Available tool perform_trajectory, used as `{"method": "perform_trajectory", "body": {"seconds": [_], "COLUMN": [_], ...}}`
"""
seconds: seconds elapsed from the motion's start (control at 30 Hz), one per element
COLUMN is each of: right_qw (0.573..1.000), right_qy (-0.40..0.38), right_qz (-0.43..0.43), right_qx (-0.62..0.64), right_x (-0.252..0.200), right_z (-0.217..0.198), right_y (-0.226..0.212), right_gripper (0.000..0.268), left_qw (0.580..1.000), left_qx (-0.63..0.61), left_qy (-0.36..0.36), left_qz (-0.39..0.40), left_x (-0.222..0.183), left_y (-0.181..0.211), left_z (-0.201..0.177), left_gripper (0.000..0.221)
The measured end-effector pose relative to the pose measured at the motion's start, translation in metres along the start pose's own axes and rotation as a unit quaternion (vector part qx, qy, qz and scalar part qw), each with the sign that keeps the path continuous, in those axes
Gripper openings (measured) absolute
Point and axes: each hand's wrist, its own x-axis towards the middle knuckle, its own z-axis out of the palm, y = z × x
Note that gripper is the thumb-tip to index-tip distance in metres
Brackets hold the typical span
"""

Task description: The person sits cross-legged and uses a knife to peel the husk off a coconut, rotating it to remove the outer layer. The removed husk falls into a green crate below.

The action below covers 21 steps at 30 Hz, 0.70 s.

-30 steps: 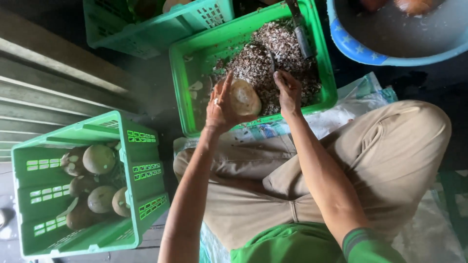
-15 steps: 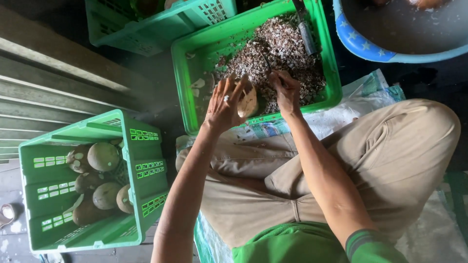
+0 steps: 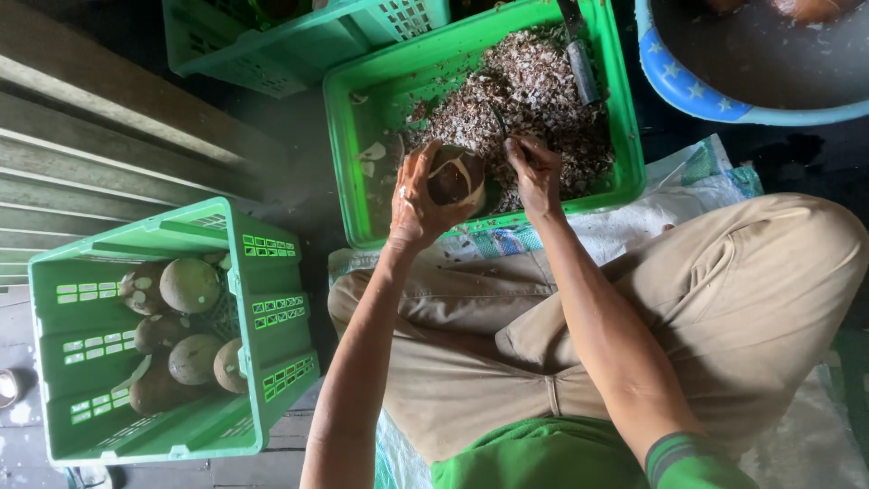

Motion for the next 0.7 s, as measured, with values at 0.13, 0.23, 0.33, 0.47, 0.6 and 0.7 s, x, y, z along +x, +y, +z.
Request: {"method": "perform_trajectory", "body": {"seconds": [0.13, 0.23, 0.33, 0.47, 0.6, 0.7], "right_qw": [1.000, 0.999, 0.999, 0.996, 0.991, 0.988], "right_qy": [-0.008, -0.028, -0.041, -0.071, -0.113, -0.131], "right_qz": [-0.007, -0.007, -0.003, -0.018, -0.030, -0.034], "right_qx": [-0.010, -0.019, -0.022, -0.042, -0.059, -0.075], "right_x": [0.002, 0.003, -0.001, -0.005, -0.006, -0.010], "right_z": [-0.004, -0.007, -0.006, -0.004, -0.001, 0.004], "right_y": [0.008, 0.011, 0.006, 0.008, -0.002, 0.010], "right_gripper": [0.008, 0.009, 0.010, 0.012, 0.012, 0.010], "left_qw": [0.996, 0.994, 0.991, 0.988, 0.996, 0.999], "left_qx": [-0.068, -0.066, -0.037, 0.063, 0.075, 0.014], "left_qy": [0.060, 0.087, 0.132, 0.144, 0.030, -0.041], "left_qz": [0.017, 0.001, -0.001, 0.009, 0.023, -0.010], "left_x": [-0.006, -0.009, -0.009, -0.006, -0.004, 0.000], "left_y": [0.000, -0.005, -0.013, 0.005, 0.006, -0.006], "left_z": [0.005, 0.012, 0.020, 0.005, -0.021, -0.023], "left_gripper": [0.136, 0.122, 0.121, 0.121, 0.129, 0.135]}}
